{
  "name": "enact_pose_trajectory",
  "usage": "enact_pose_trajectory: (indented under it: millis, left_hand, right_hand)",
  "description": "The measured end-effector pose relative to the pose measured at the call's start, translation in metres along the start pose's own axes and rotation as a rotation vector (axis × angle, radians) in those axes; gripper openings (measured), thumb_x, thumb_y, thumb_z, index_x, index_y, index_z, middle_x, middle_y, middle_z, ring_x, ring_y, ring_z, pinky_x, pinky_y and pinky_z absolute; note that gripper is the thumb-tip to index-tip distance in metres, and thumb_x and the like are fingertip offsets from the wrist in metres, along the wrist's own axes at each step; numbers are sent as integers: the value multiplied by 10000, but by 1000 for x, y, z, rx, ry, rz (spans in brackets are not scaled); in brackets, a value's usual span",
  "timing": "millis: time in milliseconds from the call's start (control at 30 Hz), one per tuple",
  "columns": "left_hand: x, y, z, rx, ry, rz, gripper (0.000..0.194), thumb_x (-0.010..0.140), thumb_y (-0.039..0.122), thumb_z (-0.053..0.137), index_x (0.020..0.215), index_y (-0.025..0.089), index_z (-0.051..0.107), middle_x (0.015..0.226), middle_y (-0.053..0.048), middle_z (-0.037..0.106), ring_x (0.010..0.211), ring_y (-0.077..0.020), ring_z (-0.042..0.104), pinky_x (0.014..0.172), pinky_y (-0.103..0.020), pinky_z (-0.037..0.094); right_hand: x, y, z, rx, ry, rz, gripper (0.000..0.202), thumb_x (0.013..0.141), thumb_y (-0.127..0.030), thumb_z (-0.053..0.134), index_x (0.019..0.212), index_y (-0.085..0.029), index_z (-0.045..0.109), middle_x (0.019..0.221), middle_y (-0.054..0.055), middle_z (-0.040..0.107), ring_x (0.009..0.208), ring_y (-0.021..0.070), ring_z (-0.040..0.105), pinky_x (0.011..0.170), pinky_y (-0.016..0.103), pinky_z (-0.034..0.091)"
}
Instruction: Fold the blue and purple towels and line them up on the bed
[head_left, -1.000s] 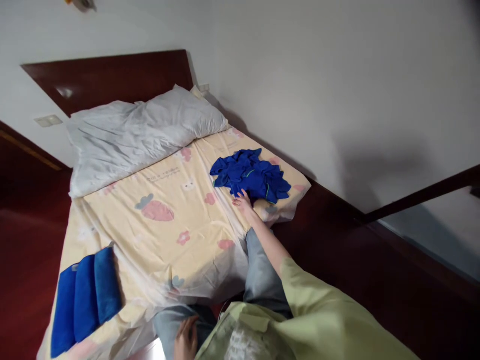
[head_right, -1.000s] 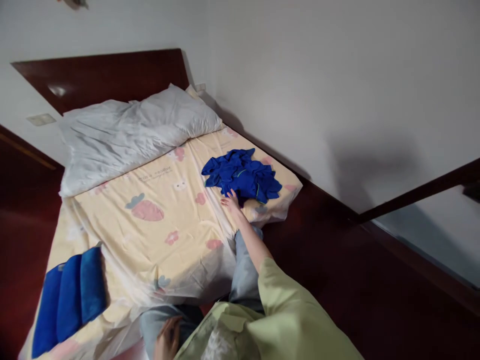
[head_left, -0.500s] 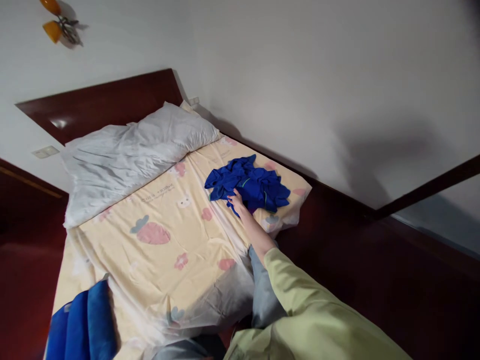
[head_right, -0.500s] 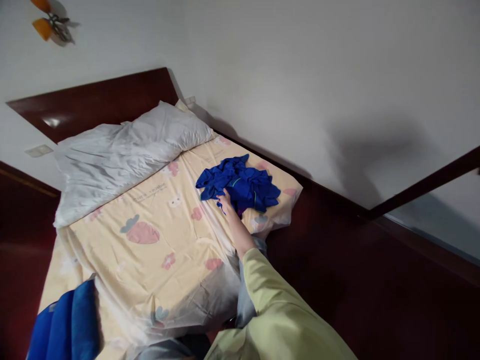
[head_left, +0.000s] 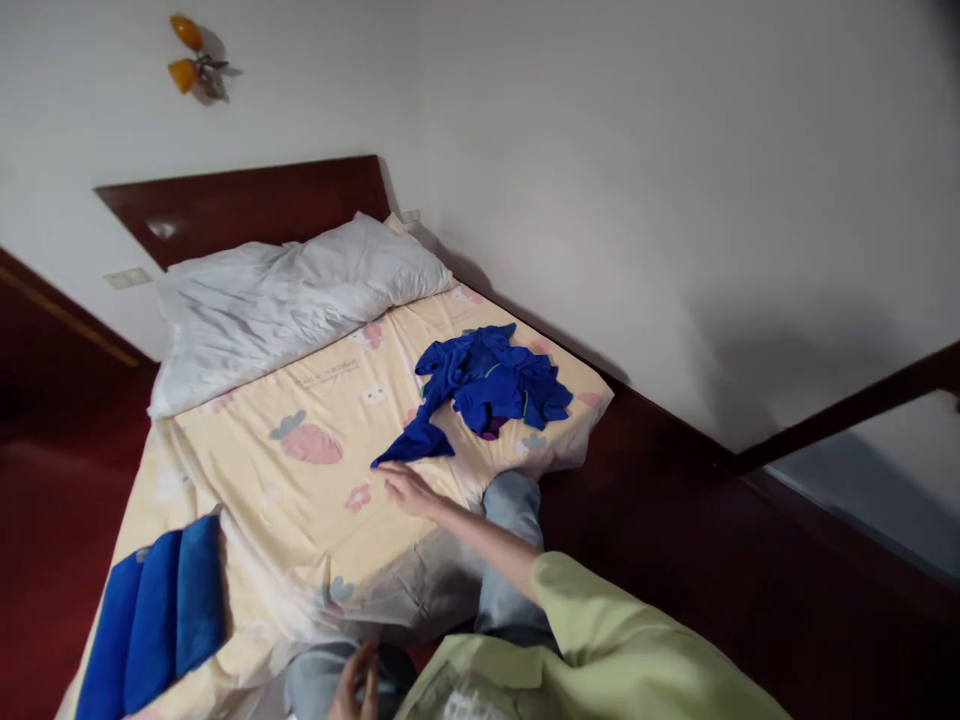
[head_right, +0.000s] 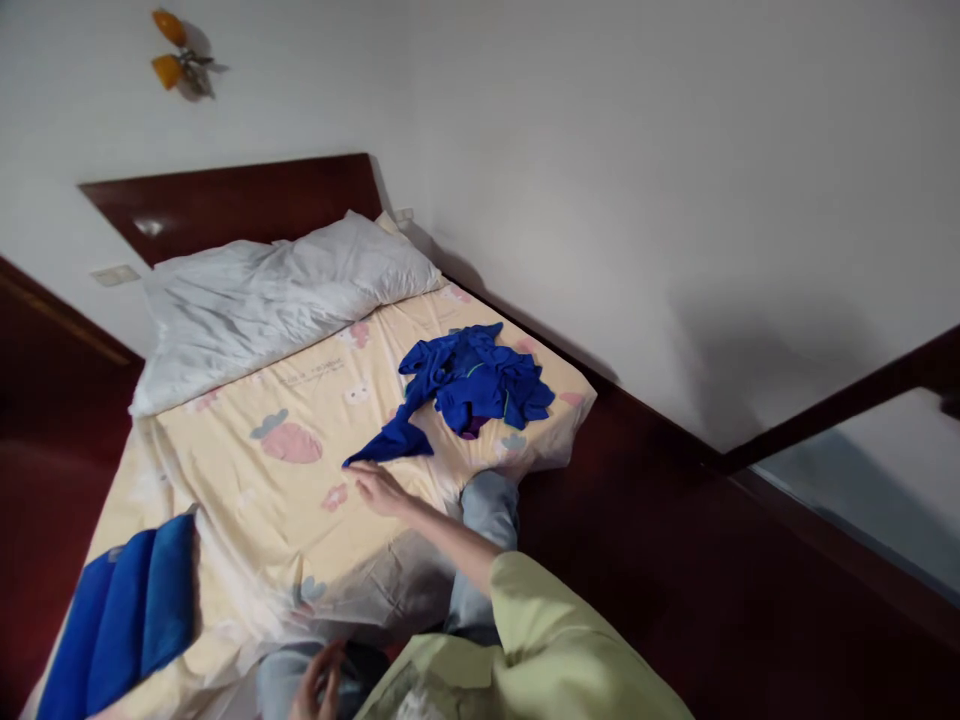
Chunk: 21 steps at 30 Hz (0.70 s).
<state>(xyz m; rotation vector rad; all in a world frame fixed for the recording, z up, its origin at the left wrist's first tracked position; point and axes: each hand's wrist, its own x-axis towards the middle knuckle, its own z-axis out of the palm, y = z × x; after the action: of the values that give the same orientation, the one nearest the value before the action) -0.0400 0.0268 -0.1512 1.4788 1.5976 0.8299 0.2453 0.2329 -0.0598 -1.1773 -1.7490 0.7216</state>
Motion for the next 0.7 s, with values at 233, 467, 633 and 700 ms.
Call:
enact_pose_trajectory:
  millis: [233, 467, 633, 700]
  left_hand:
    - [25, 30, -13, -32, 312, 61, 718, 810, 505, 636, 1413, 127, 540, 1430, -240, 575, 1215, -343, 660, 860, -445, 644]
    - [39, 25, -13, 98, 76, 153, 277, 845, 245, 576, 1066, 209, 739, 1294, -133, 689, 1243, -308, 623, 1123, -456, 481]
    - [44, 18, 5, -207, 194, -60, 255, 858, 428, 693, 907, 182, 733, 946, -133, 743, 861, -286, 686, 838, -401, 567]
    - [44, 13, 11, -397, 290, -141, 369, 835, 537, 707, 899, 173, 709, 880, -114, 721, 793, -263, 677, 768, -395, 578]
  right_hand:
    - [-115, -64, 140, 41, -239, 59, 555, 965, -386, 396, 1486, -542, 509, 1495, -151, 600, 1371, 245, 584, 1181, 455, 454]
    - [-159, -61, 152, 483, -82, 514, 288, 851, -352, 594, 1074, -265, 756, 1215, 51, 760, 1196, 284, 670, 1095, 446, 515]
    - [-169, -11, 113, 629, 152, 987, 298, 806, -455, 643, 958, -200, 642, 997, 97, 744, 886, 230, 720, 736, 350, 605]
    - [-173, 0, 101, 755, 162, 1101, 312, 807, -460, 681, 994, -215, 630, 1013, 91, 733, 905, 224, 729, 731, 354, 614]
